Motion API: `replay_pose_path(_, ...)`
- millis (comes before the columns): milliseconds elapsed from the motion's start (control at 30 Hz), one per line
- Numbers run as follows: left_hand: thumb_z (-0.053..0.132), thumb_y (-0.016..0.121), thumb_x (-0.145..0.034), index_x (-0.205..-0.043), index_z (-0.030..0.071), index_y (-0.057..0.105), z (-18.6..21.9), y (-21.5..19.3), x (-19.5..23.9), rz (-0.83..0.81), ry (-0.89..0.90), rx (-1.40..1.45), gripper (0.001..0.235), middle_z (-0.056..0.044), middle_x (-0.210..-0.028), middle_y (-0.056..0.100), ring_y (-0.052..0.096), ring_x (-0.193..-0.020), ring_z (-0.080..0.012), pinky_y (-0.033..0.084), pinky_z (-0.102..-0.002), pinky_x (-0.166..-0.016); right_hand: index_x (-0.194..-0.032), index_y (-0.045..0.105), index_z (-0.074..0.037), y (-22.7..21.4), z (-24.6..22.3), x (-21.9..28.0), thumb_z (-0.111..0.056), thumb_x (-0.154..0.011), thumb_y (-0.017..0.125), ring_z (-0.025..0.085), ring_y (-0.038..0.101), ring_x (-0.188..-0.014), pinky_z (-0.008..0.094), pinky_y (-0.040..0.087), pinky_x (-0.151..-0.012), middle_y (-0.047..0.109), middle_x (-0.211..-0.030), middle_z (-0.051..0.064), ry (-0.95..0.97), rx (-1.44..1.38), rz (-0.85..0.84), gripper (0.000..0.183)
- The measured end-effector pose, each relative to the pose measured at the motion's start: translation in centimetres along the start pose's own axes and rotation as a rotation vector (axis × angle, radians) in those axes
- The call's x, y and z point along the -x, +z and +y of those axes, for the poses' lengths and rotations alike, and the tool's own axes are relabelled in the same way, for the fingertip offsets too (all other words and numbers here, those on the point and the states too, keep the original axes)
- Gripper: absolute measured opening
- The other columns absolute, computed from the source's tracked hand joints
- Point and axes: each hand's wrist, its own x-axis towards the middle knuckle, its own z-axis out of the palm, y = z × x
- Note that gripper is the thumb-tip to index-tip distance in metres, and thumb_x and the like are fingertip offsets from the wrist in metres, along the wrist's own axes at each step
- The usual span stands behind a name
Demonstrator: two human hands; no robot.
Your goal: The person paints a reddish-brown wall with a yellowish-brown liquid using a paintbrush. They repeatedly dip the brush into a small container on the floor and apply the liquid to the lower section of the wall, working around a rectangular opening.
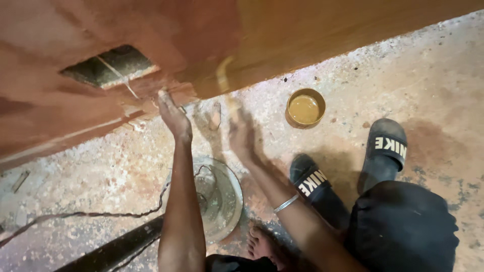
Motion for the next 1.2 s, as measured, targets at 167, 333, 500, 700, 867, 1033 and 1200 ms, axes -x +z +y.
replay_pose_path(167, 0.04, 0.04, -0.112, -0.143, -0.003, 0.054, -0.4, -0.1, -0.1, 0.046, -0.043, -0.019, 0.055, -0.016, -0.14, 0.062, 0.057, -0.125, -0.0216, 0.042, -0.034, -0.109, -0.139, 0.055, 0.0, 1.6, 1.1, 3.8, -0.008, -0.093, 0.063, 0.037, 0.068, -0.087, 0.043, 0.061, -0.069, 0.059, -0.121, 0.03, -0.291, 0.23, -0.156, 0.047)
replay_pose_path(333, 0.037, 0.042, -0.112, -0.148, -0.004, 0.046, -2.5, 1.0, -0.7, -0.036, -0.004, 0.138, 0.055, -0.016, -0.153, 0.052, 0.047, -0.143, -0.0227, 0.034, -0.034, -0.12, -0.143, 0.053, -0.01, -0.1, 0.3, 0.6, -0.008, -0.095, 0.054, 0.031, 0.071, -0.089, 0.04, 0.064, -0.066, 0.063, -0.12, 0.021, 0.058, 0.15, -0.304, 0.048)
replay_pose_path(500, 0.034, 0.041, -0.113, -0.148, -0.006, 0.047, -3.2, 1.5, -0.5, -0.136, 0.055, 0.15, 0.054, -0.019, -0.153, 0.052, 0.047, -0.145, -0.025, 0.034, -0.035, -0.123, -0.134, 0.058, -0.001, -5.8, 0.5, -2.0, -0.008, -0.099, 0.066, 0.031, 0.07, -0.102, 0.045, 0.057, -0.087, 0.07, -0.113, 0.019, -0.108, 0.211, 0.112, 0.036)
replay_pose_path(700, 0.036, 0.04, -0.112, -0.145, -0.005, 0.05, -1.3, 1.7, 0.3, -0.063, 0.021, -0.078, 0.054, -0.019, -0.148, 0.057, 0.052, -0.138, -0.0263, 0.036, -0.036, -0.118, -0.137, 0.053, 0.006, -8.6, -0.7, -1.3, -0.005, -0.099, 0.063, 0.038, 0.066, -0.101, 0.052, 0.055, -0.086, 0.065, -0.115, 0.025, -0.193, 0.182, 0.335, 0.041)
replay_pose_path(867, 0.037, 0.041, -0.113, -0.141, -0.006, 0.053, 0.3, 2.0, 0.7, 0.016, 0.067, -0.091, 0.052, -0.02, -0.141, 0.06, 0.055, -0.132, -0.0283, 0.039, -0.038, -0.114, -0.132, 0.055, 0.002, -5.5, -2.3, -1.0, -0.014, -0.1, 0.066, 0.04, 0.067, -0.09, 0.053, 0.053, -0.082, 0.066, -0.103, 0.025, -0.011, 0.406, -0.024, 0.038)
replay_pose_path(1033, 0.035, 0.042, -0.111, -0.136, -0.006, 0.055, 1.3, 2.4, 0.4, 0.173, 0.095, -0.117, 0.049, -0.02, -0.135, 0.063, 0.059, -0.123, -0.0292, 0.043, -0.039, -0.109, -0.139, 0.056, -0.006, -0.9, -1.9, 2.5, -0.01, -0.097, 0.061, 0.035, 0.068, -0.087, 0.043, 0.06, -0.064, 0.06, -0.119, 0.022, -0.257, 0.173, -0.195, 0.043)
replay_pose_path(1200, 0.033, 0.041, -0.112, -0.13, -0.005, 0.058, 1.6, 2.2, 0.4, 0.218, 0.069, -0.035, 0.045, -0.018, -0.13, 0.066, 0.062, -0.12, -0.0263, 0.045, -0.038, -0.106, -0.139, 0.06, -0.006, -0.7, -1.8, 0.5, -0.004, -0.095, 0.057, 0.017, 0.066, -0.079, 0.026, 0.059, -0.052, 0.065, -0.114, 0.016, -0.134, 0.11, -0.26, 0.044)
